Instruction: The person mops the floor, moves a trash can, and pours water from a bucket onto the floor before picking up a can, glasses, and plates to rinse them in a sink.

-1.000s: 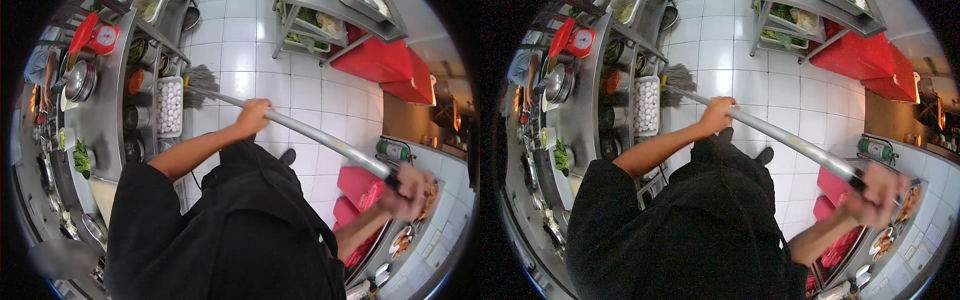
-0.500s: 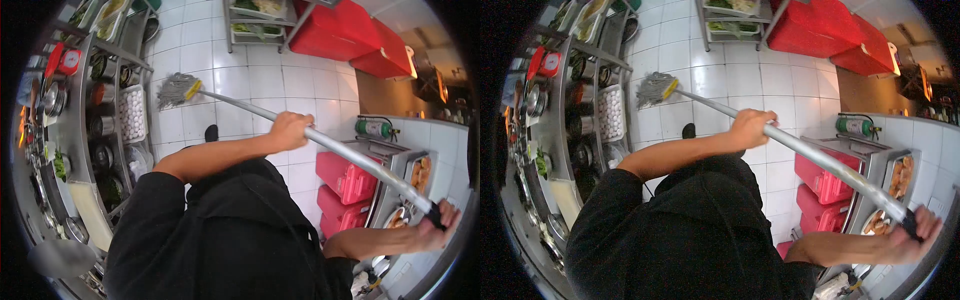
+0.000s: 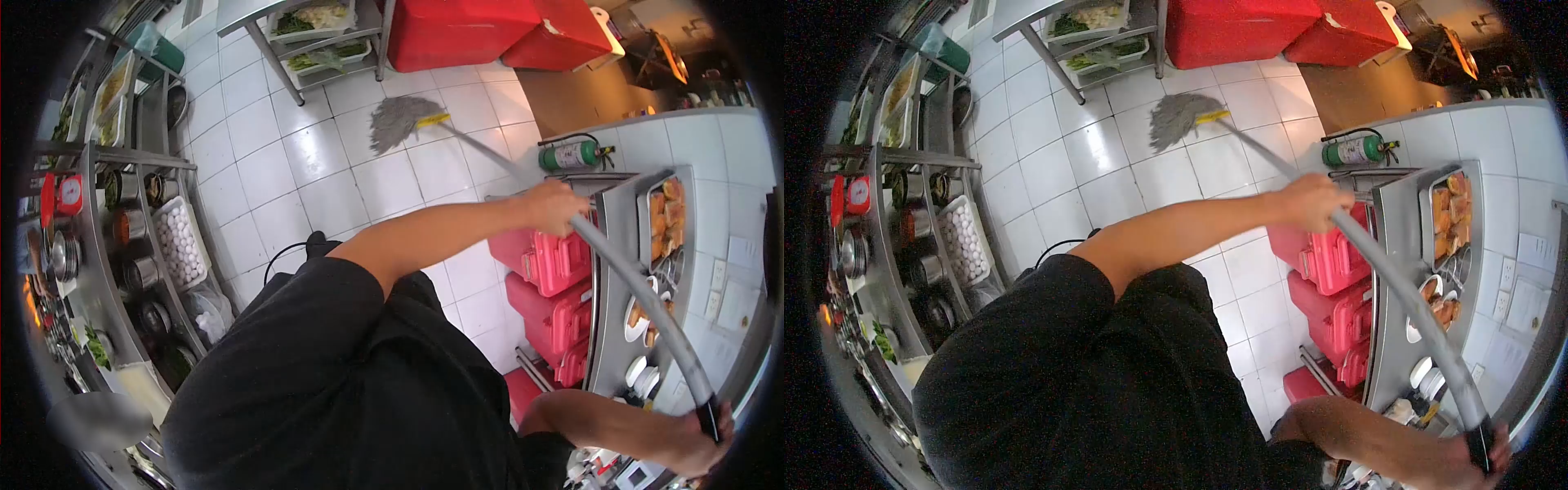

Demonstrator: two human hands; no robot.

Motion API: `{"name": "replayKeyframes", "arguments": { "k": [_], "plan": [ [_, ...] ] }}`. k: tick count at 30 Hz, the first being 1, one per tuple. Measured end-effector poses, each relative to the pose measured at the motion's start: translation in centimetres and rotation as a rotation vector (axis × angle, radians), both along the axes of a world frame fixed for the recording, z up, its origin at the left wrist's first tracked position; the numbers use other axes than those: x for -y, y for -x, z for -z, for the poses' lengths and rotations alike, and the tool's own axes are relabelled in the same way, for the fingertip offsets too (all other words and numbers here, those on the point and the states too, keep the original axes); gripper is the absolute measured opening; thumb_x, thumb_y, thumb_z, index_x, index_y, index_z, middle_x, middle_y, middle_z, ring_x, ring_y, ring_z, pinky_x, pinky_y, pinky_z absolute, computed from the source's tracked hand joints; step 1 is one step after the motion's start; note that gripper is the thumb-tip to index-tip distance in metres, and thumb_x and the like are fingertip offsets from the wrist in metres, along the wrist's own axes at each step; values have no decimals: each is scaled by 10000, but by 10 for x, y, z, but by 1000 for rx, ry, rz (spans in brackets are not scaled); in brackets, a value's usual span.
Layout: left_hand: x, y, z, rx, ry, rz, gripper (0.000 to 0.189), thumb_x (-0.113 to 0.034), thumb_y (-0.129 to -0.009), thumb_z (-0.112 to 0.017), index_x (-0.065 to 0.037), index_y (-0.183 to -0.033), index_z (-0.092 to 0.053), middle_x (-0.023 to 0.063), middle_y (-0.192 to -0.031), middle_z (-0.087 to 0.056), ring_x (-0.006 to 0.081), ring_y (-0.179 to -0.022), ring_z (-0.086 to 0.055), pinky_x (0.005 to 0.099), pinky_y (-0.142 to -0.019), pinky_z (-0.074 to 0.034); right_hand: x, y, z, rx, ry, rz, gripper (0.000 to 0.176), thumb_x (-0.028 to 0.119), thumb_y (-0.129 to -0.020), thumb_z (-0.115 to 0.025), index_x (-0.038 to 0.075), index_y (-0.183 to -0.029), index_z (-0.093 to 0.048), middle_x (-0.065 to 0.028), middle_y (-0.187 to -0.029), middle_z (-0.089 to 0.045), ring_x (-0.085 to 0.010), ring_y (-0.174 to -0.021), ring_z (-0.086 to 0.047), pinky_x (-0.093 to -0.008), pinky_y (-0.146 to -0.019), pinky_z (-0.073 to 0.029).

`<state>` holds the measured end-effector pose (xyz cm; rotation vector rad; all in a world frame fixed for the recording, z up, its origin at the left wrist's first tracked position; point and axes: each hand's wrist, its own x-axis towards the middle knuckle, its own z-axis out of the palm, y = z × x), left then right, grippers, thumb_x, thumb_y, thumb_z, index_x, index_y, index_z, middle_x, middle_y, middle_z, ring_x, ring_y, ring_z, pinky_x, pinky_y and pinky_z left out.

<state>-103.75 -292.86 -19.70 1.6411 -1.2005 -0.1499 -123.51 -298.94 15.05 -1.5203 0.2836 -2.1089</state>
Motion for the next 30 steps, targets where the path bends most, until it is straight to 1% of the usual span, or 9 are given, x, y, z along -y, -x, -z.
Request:
{"name": "replayKeyframes", "arguments": {
  "k": [4,7,12,13,15,24,25,27,30],
  "plan": [
    [13,-41,41,-76,-22,-94,208,-154,-632,-691,-84,-816,-625,130,-775,-645,349,-808,-633,469,-694,-489,-6,-13,62,-46,10,49,131,56,-843,-613,-30,-745,-620,-111,-574,-489,-269,-542,-558,-424,-574,-515],
    [-19,-57,31,-85,-118,-107,216,-152,-630,-693,-64,-819,-637,146,-796,-651,367,-822,-631,477,-724,-493,-22,-18,78,-46,-29,-257,177,43,-806,-652,1,-659,-563,-82,-508,-451,-243,-504,-531,-407,-550,-479],
    [-44,-27,5,-81,-14,-259,148,-208,-648,-714,-84,-725,-688,181,-745,-655,375,-806,-647,497,-751,-491,20,-11,-7,-102,214,-315,137,69,-803,-573,30,-675,-544,-98,-568,-498,-242,-498,-508,-399,-480,-417],
    [-56,-18,-7,-143,-4,-283,141,-195,-652,-708,-74,-721,-687,187,-740,-655,380,-793,-646,496,-744,-488,-65,-48,-11,-61,323,-276,195,86,-854,-533,127,-666,-507,36,-527,-416,-113,-372,-384,-272,-374,-312],
    [-93,-2,-28,-181,22,-310,130,-155,-664,-687,-38,-720,-676,198,-749,-655,378,-784,-642,478,-745,-478,-101,-56,-40,-108,12,-372,240,79,-834,-551,136,-614,-475,64,-473,-363,-94,-359,-387,-266,-353,-288],
    [-292,47,-49,-243,49,-555,132,-57,-633,-614,6,-748,-615,167,-762,-636,338,-800,-622,460,-764,-431,-125,-128,-86,-316,175,-1053,283,212,-959,-488,78,-710,-482,85,-529,-293,-63,-385,-308,-261,-387,-277],
    [-315,52,-45,-258,32,-576,132,-54,-623,-610,-2,-744,-611,161,-755,-633,337,-796,-622,467,-754,-430,-105,-140,-85,-531,426,-1076,254,207,-938,-515,70,-725,-501,87,-520,-310,-58,-384,-343,-249,-380,-307],
    [-362,60,-29,-269,-11,-676,133,-50,-609,-605,-11,-736,-600,150,-734,-621,336,-796,-623,473,-744,-437,-160,-174,-41,-283,73,-1571,238,260,-902,-562,79,-754,-522,80,-519,-390,-54,-401,-414,-234,-377,-345],
    [-423,72,11,-289,-109,-805,166,-42,-607,-613,-23,-772,-599,138,-741,-619,346,-797,-622,475,-736,-439,-138,-210,-7,-194,-83,-1801,163,132,-694,-597,45,-580,-522,-86,-547,-503,-239,-525,-513,-411,-634,-437]
  ]
}}
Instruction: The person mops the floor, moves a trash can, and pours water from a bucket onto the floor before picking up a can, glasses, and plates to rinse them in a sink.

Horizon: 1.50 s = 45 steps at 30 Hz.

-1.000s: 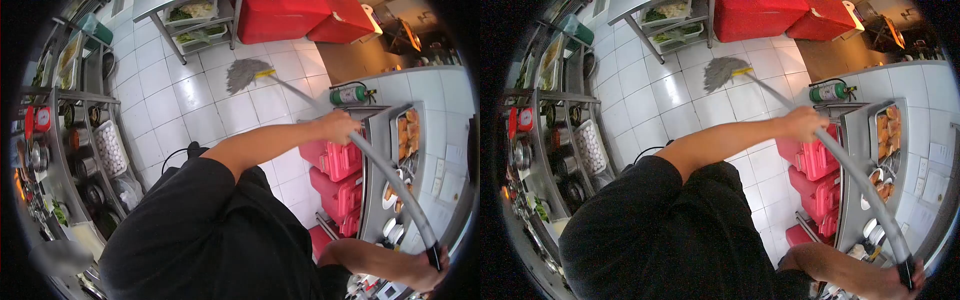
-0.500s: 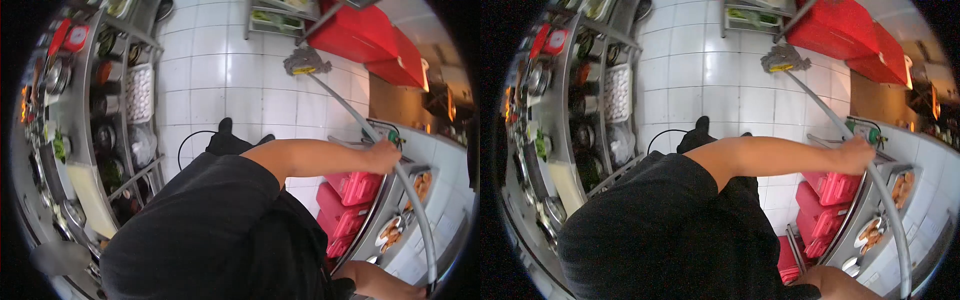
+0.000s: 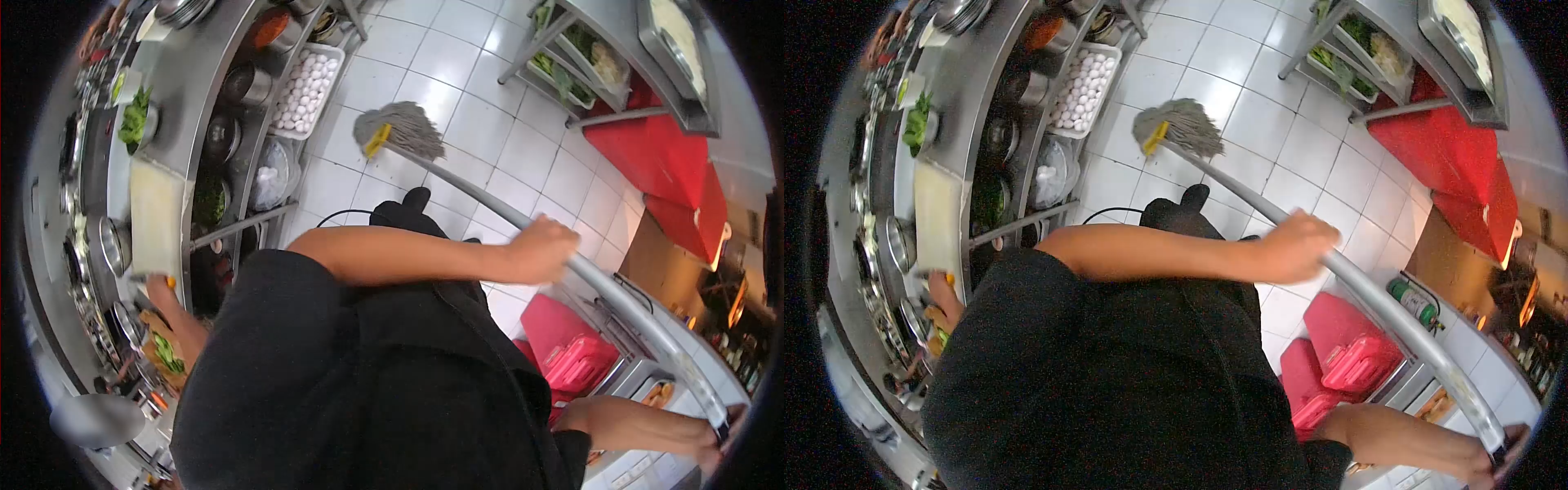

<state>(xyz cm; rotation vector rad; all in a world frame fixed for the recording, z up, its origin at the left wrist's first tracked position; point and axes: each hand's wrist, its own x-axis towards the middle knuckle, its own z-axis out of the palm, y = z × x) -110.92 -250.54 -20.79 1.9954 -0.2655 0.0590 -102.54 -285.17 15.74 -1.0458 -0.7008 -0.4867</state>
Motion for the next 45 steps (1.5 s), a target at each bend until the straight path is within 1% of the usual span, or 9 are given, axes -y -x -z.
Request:
{"name": "replayKeyframes", "arguments": {
  "k": [9,17,18,20,21,25,34,38,45],
  "plan": [
    [-52,33,115,17,-264,-321,340,-14,-616,-662,-74,-949,-626,92,-820,-654,326,-825,-619,441,-769,-432,-74,42,194,-589,-40,-85,67,111,-905,-559,50,-881,-541,32,-600,-314,-81,-559,-313,-272,-627,-271],
    [95,-4,47,45,-224,-137,420,-59,-605,-694,-134,-1011,-620,53,-810,-690,292,-744,-661,434,-670,-498,123,58,103,-392,66,68,203,75,-923,-472,15,-730,-448,-37,-685,-341,-206,-640,-378,-443,-811,-447],
    [110,-9,36,42,-218,-102,419,-68,-604,-696,-142,-1009,-620,49,-793,-693,291,-718,-667,435,-638,-512,49,66,86,-283,97,823,224,141,-921,-440,39,-723,-418,-49,-636,-338,-162,-615,-360,-365,-725,-352],
    [129,-12,19,141,-187,-40,380,-100,-620,-671,-151,-994,-630,78,-703,-668,319,-642,-655,449,-571,-514,97,63,52,84,236,1037,289,232,-808,-588,-3,-659,-511,-179,-550,-490,-298,-554,-540,-428,-708,-480],
    [133,-12,8,164,-125,-4,349,-109,-631,-649,-149,-977,-644,113,-663,-648,339,-634,-644,467,-572,-500,38,77,39,138,87,757,219,308,-877,-581,102,-808,-552,75,-543,-480,-55,-431,-478,-218,-393,-373],
    [123,-26,-8,212,-177,35,389,-109,-621,-653,-155,-1007,-632,91,-660,-647,326,-642,-650,453,-565,-506,15,65,16,241,-59,-426,236,308,-923,-520,96,-825,-554,93,-515,-481,-61,-401,-481,-243,-432,-461],
    [-67,-102,70,349,-223,-287,309,-85,-698,-690,-86,-999,-619,85,-759,-639,309,-743,-633,419,-686,-503,-114,19,132,276,50,-569,152,107,-778,-605,13,-804,-489,-139,-526,-505,-235,-523,-544,-370,-596,-430],
    [-155,-135,110,217,-296,-445,188,-102,-806,-654,-31,-979,-634,173,-964,-648,371,-974,-593,431,-857,-473,-202,20,162,165,687,-352,285,4,-742,-631,24,-967,-458,-126,-698,-564,-216,-618,-565,-424,-701,-460],
    [-155,-191,131,49,-349,-198,443,-55,-741,-665,-91,-1176,-595,145,-1121,-630,349,-1088,-563,441,-958,-436,-182,15,204,-309,262,-57,139,-2,-766,-613,31,-872,-528,-106,-712,-580,-229,-663,-573,-491,-813,-461]
  ]
}}
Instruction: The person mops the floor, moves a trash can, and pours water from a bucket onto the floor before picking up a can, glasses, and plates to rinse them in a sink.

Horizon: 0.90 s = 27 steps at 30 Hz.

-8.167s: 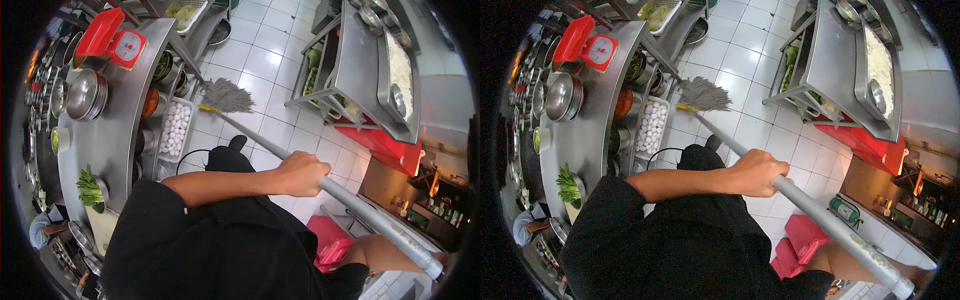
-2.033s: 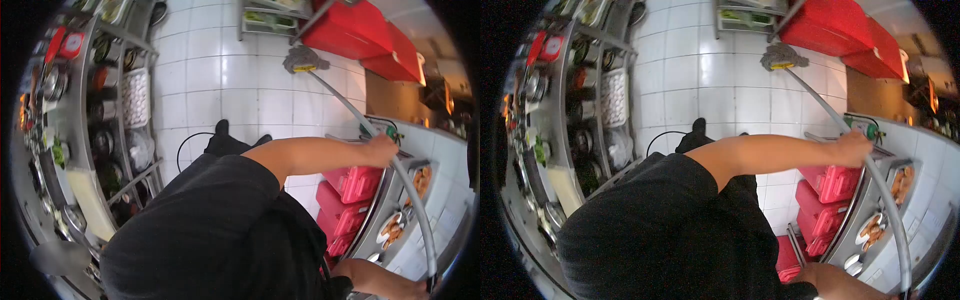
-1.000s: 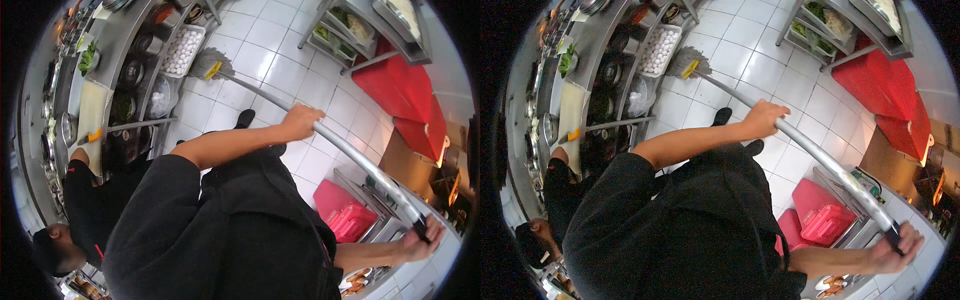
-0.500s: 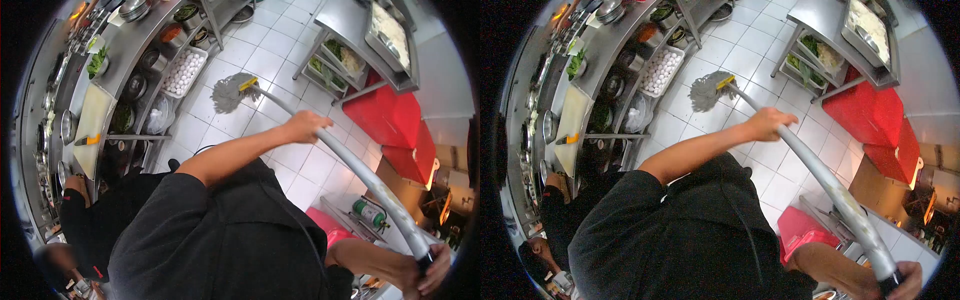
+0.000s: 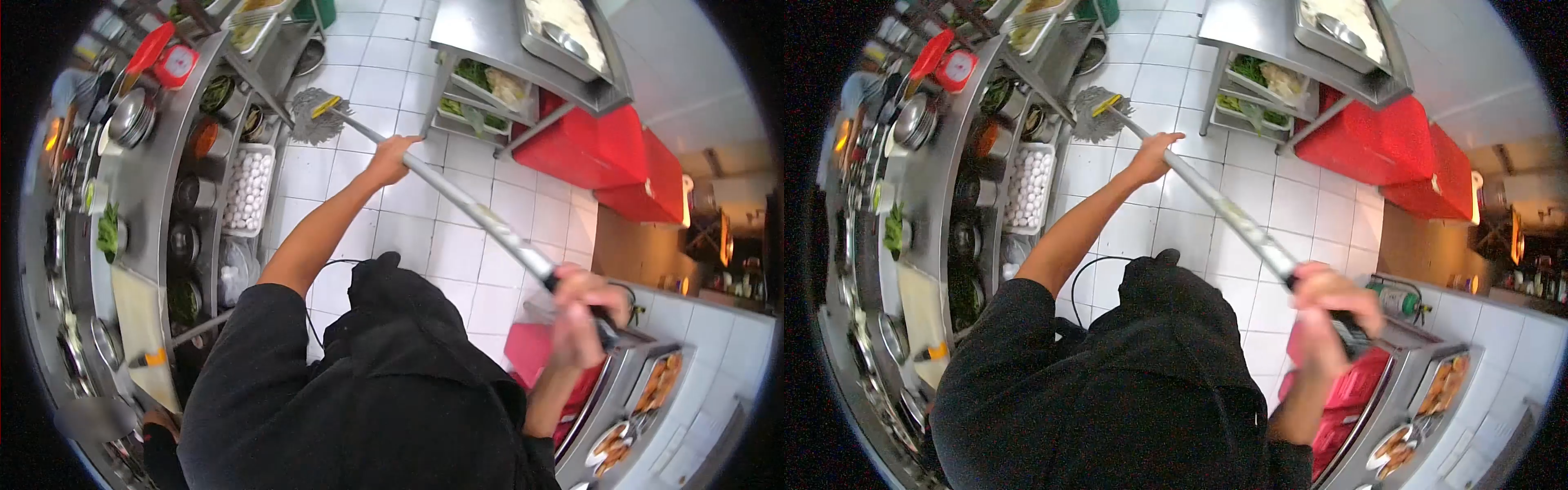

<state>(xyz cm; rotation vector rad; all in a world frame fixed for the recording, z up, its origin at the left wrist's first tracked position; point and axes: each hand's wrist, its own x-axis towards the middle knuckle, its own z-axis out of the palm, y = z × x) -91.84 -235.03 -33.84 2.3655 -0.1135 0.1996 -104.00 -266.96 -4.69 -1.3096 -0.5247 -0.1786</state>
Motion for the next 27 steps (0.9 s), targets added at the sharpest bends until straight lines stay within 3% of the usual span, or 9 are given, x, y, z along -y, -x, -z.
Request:
{"name": "replayKeyframes", "arguments": {
  "k": [3,9,10,15,18,21,24,25,27],
  "plan": [
    [55,0,7,23,12,118,557,15,-682,-641,-135,-1216,-586,141,-1131,-635,343,-1103,-558,549,-955,-360,76,10,-25,-124,-15,154,150,83,-784,-592,24,-905,-525,-83,-722,-537,-201,-697,-526,-470,-866,-419],
    [173,49,-71,-131,73,495,424,-84,-684,-681,-130,-1101,-627,130,-783,-671,350,-788,-650,461,-725,-505,163,66,-122,-53,-73,952,170,145,-886,-530,26,-779,-476,-17,-606,-380,-128,-602,-407,-403,-797,-395],
    [188,55,-82,-164,78,598,361,-123,-708,-667,-128,-1067,-632,129,-783,-671,349,-806,-650,474,-743,-500,181,73,-141,-4,-74,954,120,65,-900,-479,25,-787,-474,17,-588,-300,-116,-584,-343,-406,-862,-380],
    [218,83,-135,-87,225,858,299,-73,-692,-612,-100,-989,-633,158,-655,-636,387,-661,-637,507,-609,-495,138,82,-199,262,-312,431,169,232,-955,-463,102,-848,-460,73,-547,-367,-60,-435,-395,-226,-462,-360],
    [204,77,-128,-110,177,852,362,-57,-674,-622,-96,-1034,-620,147,-684,-647,373,-676,-642,494,-610,-496,116,84,-189,330,-189,631,192,252,-962,-457,94,-852,-462,73,-533,-347,-57,-422,-370,-230,-457,-351],
    [169,54,-99,-109,102,726,439,-29,-636,-647,-101,-1068,-612,125,-743,-665,353,-726,-651,462,-642,-505,111,79,-155,343,-271,425,146,179,-920,-468,72,-823,-454,40,-547,-308,-90,-464,-324,-304,-571,-361],
    [107,15,-68,25,63,546,445,-44,-630,-699,-106,-1064,-618,105,-809,-672,331,-790,-652,445,-709,-509,23,42,-120,419,-138,732,279,322,-965,-487,108,-785,-483,65,-520,-377,-83,-388,-343,-260,-433,-346],
    [80,-1,-54,79,69,483,429,-58,-633,-716,-106,-1050,-624,101,-822,-672,330,-805,-649,442,-739,-509,5,32,-100,427,-212,548,168,207,-897,-510,91,-788,-455,29,-559,-361,-98,-448,-333,-294,-506,-319],
    [23,-30,-22,132,-96,259,315,-153,-721,-717,-111,-1028,-657,120,-899,-662,336,-901,-622,440,-809,-501,9,22,-47,428,323,210,107,120,-830,-538,44,-777,-483,-16,-643,-427,-146,-554,-410,-348,-614,-364]
  ]
}}
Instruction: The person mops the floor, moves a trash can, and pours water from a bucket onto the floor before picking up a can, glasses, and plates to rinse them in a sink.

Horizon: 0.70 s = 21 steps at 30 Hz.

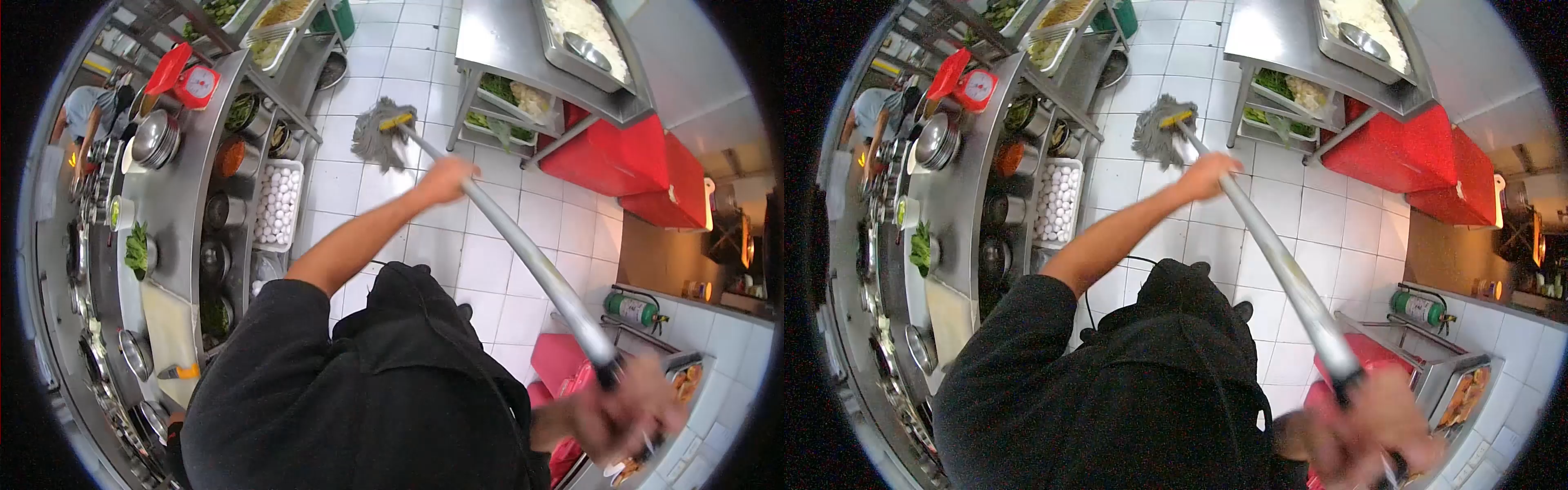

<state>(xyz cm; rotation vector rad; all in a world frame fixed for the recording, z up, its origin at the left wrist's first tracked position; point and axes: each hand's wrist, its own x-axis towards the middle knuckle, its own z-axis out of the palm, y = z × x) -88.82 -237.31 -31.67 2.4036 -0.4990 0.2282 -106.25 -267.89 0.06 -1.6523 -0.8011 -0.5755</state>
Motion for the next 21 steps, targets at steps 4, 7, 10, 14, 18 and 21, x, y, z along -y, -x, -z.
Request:
{"name": "replayKeyframes", "arguments": {
  "k": [4,7,10,14,18,21],
  "plan": [
    [-85,-11,4,-218,-180,-466,429,-214,-784,-685,-160,-1200,-594,115,-1225,-592,365,-1152,-510,465,-920,-470,-145,-29,66,-252,-225,-240,213,-129,-628,-659,26,-768,-616,-98,-729,-620,-227,-688,-621,-486,-900,-487],
    [-95,2,-5,-348,-263,-485,534,-180,-790,-679,-213,-1293,-503,115,-1394,-471,430,-1291,-396,547,-997,-402,-164,-37,116,-242,33,-275,162,-73,-660,-692,-2,-776,-603,-90,-727,-614,-241,-702,-621,-452,-915,-491],
    [-84,14,-3,-353,-229,-408,600,-183,-772,-716,-223,-1318,-470,100,-1460,-399,432,-1322,-356,587,-1007,-368,-134,-26,113,-234,54,-256,156,-70,-666,-691,-7,-794,-626,-112,-756,-636,-260,-748,-641,-463,-912,-489],
    [-51,11,3,-250,-193,-317,599,-238,-752,-761,-185,-1285,-492,76,-1414,-447,370,-1312,-384,577,-999,-360,-49,-8,53,-343,-96,-135,183,-39,-683,-676,13,-848,-617,-140,-803,-641,-273,-789,-633,-523,-888,-480],
    [-12,-4,43,-151,-81,-157,414,-236,-753,-749,-132,-1129,-612,84,-1181,-615,285,-1167,-530,471,-935,-432,40,23,-36,-364,-202,69,189,129,-797,-612,39,-926,-508,-49,-712,-484,-191,-729,-500,-493,-914,-411],
    [40,11,41,-276,-61,49,220,-164,-716,-705,-71,-914,-688,166,-886,-674,368,-867,-636,449,-791,-506,116,63,-108,-401,-333,141,166,170,-898,-546,34,-988,-520,-2,-639,-447,-164,-702,-489,-419,-908,-385]
  ]
}}
